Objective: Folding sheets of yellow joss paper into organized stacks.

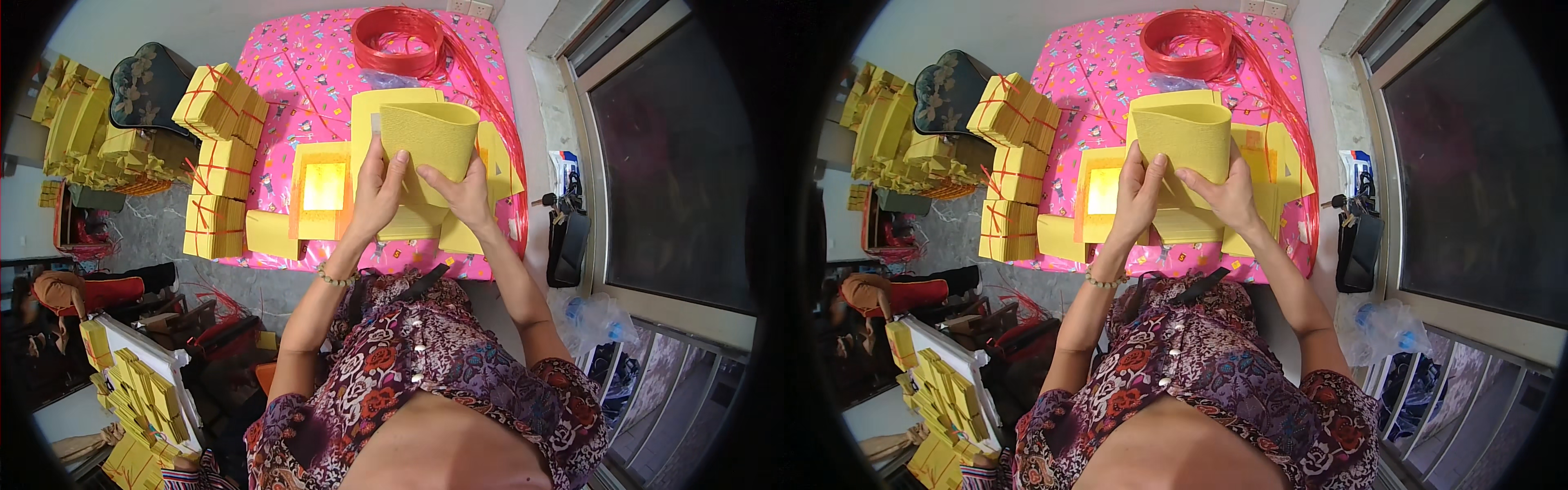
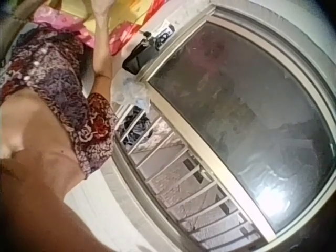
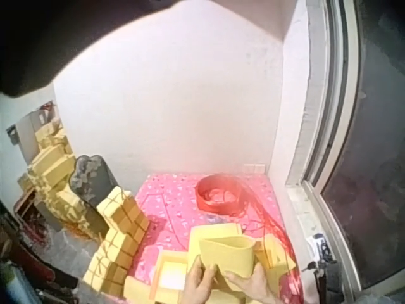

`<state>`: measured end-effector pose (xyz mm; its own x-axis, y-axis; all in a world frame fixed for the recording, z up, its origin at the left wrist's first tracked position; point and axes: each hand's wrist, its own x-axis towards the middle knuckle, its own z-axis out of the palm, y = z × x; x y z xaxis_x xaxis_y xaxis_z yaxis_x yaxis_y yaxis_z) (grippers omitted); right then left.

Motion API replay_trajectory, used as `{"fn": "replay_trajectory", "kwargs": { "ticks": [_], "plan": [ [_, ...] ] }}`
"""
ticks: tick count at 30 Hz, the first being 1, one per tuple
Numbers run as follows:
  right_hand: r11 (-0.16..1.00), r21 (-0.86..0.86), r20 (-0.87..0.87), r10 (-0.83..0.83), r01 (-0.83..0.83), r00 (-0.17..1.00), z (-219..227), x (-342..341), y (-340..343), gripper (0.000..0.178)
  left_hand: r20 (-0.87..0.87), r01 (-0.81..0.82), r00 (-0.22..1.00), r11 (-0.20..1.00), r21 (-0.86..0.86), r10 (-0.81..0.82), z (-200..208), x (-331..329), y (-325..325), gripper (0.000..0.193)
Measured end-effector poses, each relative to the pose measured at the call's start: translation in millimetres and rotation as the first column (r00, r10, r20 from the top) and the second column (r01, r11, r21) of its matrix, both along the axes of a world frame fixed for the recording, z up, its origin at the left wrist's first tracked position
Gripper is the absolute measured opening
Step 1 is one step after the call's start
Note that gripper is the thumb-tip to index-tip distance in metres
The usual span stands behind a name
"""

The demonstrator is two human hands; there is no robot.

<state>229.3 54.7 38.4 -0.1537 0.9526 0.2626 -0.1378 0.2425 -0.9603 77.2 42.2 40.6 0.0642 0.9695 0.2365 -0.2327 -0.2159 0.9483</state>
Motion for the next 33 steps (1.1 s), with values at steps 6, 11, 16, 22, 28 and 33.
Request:
{"fn": "replay_trajectory", "kwargs": {
  "ticks": [6,11,16,22,28,33],
  "plan": [
    [1.000,0.015,-0.013,-0.023,0.023,1.000,-1.7,-0.8,-0.9,0.046,-0.004,-0.042,0.999,0.998,0.045,0.042,-1.3,2.6,-1.0,0.038],
    [0.998,-0.069,-0.009,-0.013,0.013,1.000,5.0,0.3,-5.6,0.039,-0.025,-0.054,0.998,0.999,0.000,0.054,2.7,1.6,-3.6,0.037],
    [0.991,-0.135,-0.029,-0.007,0.003,1.000,8.1,1.2,-8.7,0.038,0.003,-0.033,0.999,0.999,-0.020,0.033,3.9,2.5,-4.2,0.034],
    [0.986,-0.165,0.007,0.027,-0.025,1.000,8.9,1.5,-10.2,0.040,0.013,-0.046,0.999,0.998,-0.036,0.046,1.7,3.4,-7.4,0.035],
    [0.990,-0.133,0.032,0.041,-0.037,0.999,8.8,1.0,-12.3,0.039,-0.001,-0.094,0.996,0.990,-0.106,0.094,3.0,5.4,-14.8,0.039],
    [0.980,-0.196,-0.081,0.023,-0.039,0.996,7.6,2.9,-15.2,0.031,0.061,-0.076,0.995,0.993,-0.093,0.081,-6.2,6.0,-16.8,0.041]
  ]
}}
